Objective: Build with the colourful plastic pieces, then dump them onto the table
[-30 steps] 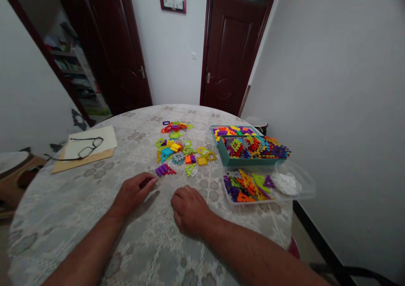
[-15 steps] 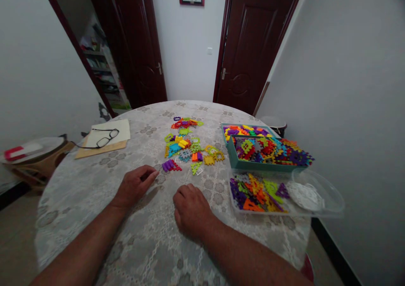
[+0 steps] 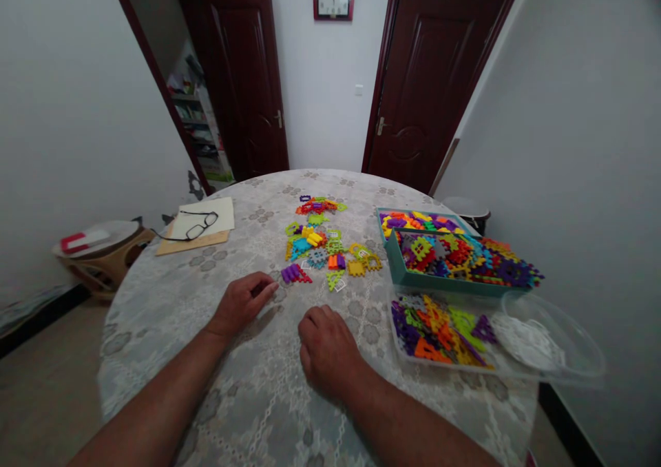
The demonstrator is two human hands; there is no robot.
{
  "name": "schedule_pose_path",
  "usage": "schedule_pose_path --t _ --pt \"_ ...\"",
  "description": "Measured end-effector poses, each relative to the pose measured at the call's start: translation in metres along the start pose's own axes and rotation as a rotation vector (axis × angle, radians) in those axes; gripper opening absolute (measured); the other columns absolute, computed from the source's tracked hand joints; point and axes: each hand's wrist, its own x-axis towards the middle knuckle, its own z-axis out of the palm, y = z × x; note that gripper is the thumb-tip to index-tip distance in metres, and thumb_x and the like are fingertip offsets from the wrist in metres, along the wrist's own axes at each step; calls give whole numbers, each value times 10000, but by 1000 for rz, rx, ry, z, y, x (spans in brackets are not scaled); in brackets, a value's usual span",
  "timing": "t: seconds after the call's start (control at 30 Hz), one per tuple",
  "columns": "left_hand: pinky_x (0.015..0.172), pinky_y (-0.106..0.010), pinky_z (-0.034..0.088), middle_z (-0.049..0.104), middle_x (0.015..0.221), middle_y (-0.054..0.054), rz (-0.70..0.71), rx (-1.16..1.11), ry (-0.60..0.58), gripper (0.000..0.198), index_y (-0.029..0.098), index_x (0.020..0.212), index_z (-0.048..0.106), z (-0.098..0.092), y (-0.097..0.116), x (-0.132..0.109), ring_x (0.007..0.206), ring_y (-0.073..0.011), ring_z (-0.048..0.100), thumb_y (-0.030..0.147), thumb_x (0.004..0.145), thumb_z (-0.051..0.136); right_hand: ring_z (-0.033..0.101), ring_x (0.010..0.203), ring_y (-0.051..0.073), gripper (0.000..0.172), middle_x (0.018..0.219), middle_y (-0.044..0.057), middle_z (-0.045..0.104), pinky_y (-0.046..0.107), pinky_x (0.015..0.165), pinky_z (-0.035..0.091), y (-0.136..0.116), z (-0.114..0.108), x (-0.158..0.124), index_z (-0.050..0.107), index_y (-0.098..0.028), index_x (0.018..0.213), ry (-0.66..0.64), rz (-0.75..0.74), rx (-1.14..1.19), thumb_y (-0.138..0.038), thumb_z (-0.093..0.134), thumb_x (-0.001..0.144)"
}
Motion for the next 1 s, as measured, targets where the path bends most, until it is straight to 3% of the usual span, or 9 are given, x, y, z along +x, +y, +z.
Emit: schedule_pose_path --t 0.1,0.2,0.27,0.37,0.43,0.57,0.77,1.0 --pt "729 -303 533 735 811 -26 -16 -12 32 370 203 963 735 0 3 0 710 -186 657 554 959 616 541 1057 278 196 1120 91 621 430 962 507 2 1 0 629 -230 1042 -2 9 16 -136 638 870" --pt "765 -328 566 736 989 -64 -20 -8 98 394 195 1166 714 5 5 1 791 -197 671 518 960 625 542 1058 273 196 1124 87 624 430 985 500 5 5 0 635 -223 1041 -10 9 37 -132 641 867" --pt "829 -354 596 708 1166 -100 7 4 104 449 204 1310 666 10 4 4 922 -220 695 494 972 615 543 1064 272 194 1130 85 627 430 998 495 6 7 -1 642 -221 1050 -15 9 48 -131 638 878" --pt "1064 -453 567 628 1397 -133 133 64 71 535 239 1470 568 14 0 23 1235 -282 654 475 991 605 543 1073 266 195 1137 84 629 420 1006 488 6 8 -3 650 -224 1060 -17 6 67 -127 634 891" --pt "1204 -522 467 591 1475 -149 243 121 58 572 236 1516 523 13 -4 49 1386 -316 568 476 1002 599 542 1075 257 201 1144 81 629 409 1013 482 5 7 -4 653 -222 1066 -23 11 79 -116 626 898" --pt "1243 -545 418 585 1484 -169 300 244 71 559 213 1511 525 11 -13 122 1425 -334 527 491 1027 559 544 1087 238 228 1169 69 634 395 1032 469 2 5 -6 656 -217 1077 -37 40 113 -88 625 892" --pt "1267 -489 368 538 1568 -142 135 418 3 603 247 1557 513 32 -20 231 1497 -316 462 529 1026 561 570 1103 240 242 1182 59 651 399 1058 473 7 11 -7 661 -231 1073 10 31 163 -83 621 887" --pt "1257 -550 336 353 1729 -136 -11 453 -112 777 330 1634 453 75 -34 329 1588 -410 322 696 962 587 607 940 216 286 1054 40 686 333 854 526 25 36 -7 649 -236 994 83 -58 135 -84 675 753"
